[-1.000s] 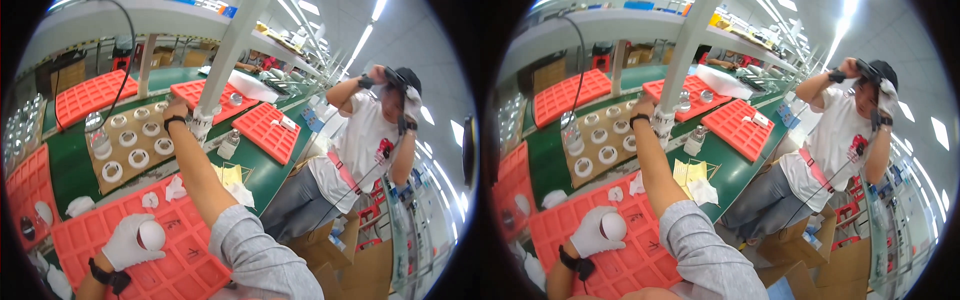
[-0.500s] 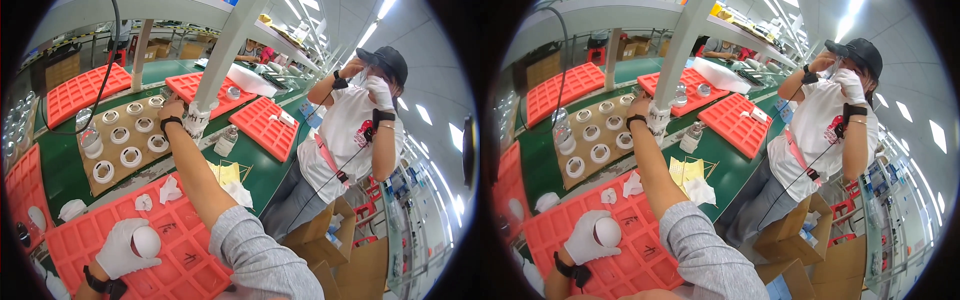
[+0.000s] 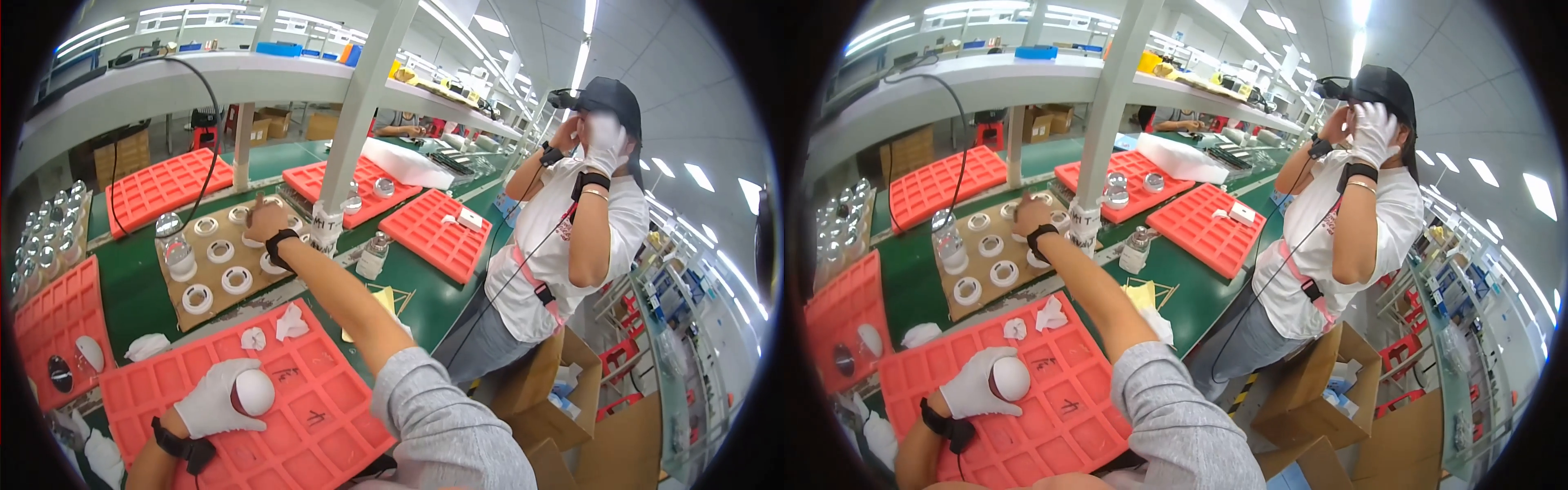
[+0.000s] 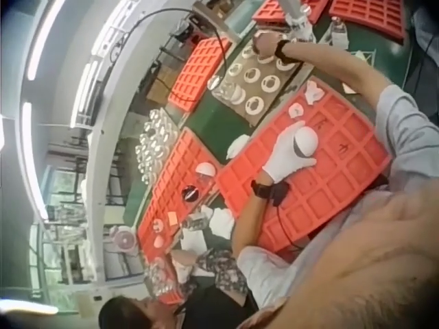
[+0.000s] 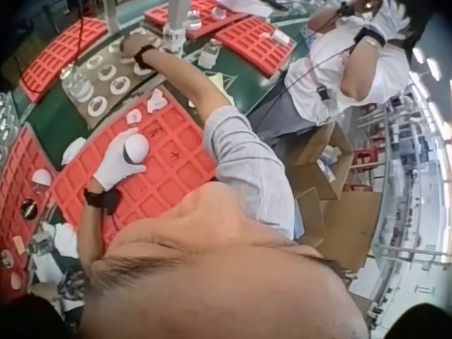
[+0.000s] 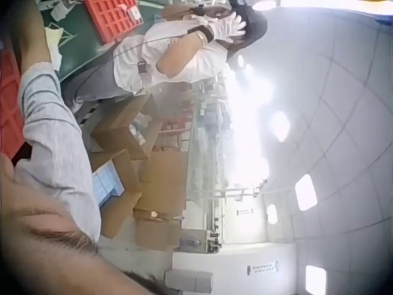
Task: The person picks up a glass dome and a white base, joins them together, and uses a wooden stick to apply a liquid to the seam. They rotate the assembly while working around the edge and then place the unit into a circular slot on a cardboard tray.
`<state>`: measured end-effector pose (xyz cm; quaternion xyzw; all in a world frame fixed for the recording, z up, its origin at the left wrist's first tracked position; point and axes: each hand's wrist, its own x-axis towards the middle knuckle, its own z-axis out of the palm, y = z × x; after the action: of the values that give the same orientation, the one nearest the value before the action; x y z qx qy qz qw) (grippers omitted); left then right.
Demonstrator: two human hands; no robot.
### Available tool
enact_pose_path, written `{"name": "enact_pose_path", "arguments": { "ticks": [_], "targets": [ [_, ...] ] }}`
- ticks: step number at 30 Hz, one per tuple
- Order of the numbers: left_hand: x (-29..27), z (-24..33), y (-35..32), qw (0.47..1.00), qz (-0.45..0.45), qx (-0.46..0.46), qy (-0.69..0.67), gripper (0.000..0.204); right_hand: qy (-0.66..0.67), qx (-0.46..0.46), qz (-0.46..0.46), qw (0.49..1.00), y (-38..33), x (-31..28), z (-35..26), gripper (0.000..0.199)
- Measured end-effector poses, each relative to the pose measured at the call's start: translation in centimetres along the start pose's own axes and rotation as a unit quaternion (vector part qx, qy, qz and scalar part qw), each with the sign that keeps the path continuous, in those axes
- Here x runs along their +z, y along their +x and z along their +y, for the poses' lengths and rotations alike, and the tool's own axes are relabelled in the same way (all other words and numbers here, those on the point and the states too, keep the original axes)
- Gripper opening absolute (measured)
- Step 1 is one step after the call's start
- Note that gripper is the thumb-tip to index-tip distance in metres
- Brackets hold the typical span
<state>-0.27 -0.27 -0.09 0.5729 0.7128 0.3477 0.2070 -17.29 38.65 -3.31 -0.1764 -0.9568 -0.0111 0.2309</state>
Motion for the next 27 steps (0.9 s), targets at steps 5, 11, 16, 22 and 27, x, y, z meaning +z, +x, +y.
{"name": "enact_pose_path", "arguments": {
  "ticks": [5,11,16,22,27],
  "targets": [
    [0.6,0.6,1.1,0.999,0.003,0.023,0.025,0.097,0.094,-0.160,-0.096,0.978,-8.2,-12.1,-0.9,0.076],
    [0.7,0.3,1.3,1.000,0.004,-0.003,0.005,0.096,0.070,-0.212,-0.126,0.967,-16.3,-16.9,0.0,0.066],
    [0.2,-0.2,2.0,0.999,0.018,0.044,-0.007,0.087,0.166,-0.100,-0.164,0.967,-18.9,-22.7,2.8,0.062],
    [0.8,-0.3,3.1,0.999,0.039,-0.027,0.003,0.086,0.220,-0.091,-0.108,0.965,-19.8,-19.7,3.2,0.061],
    [1.1,-0.3,3.5,0.998,0.057,-0.032,0.003,0.083,0.161,-0.147,-0.131,0.967,-20.5,-18.1,1.2,0.071]
  ]
}}
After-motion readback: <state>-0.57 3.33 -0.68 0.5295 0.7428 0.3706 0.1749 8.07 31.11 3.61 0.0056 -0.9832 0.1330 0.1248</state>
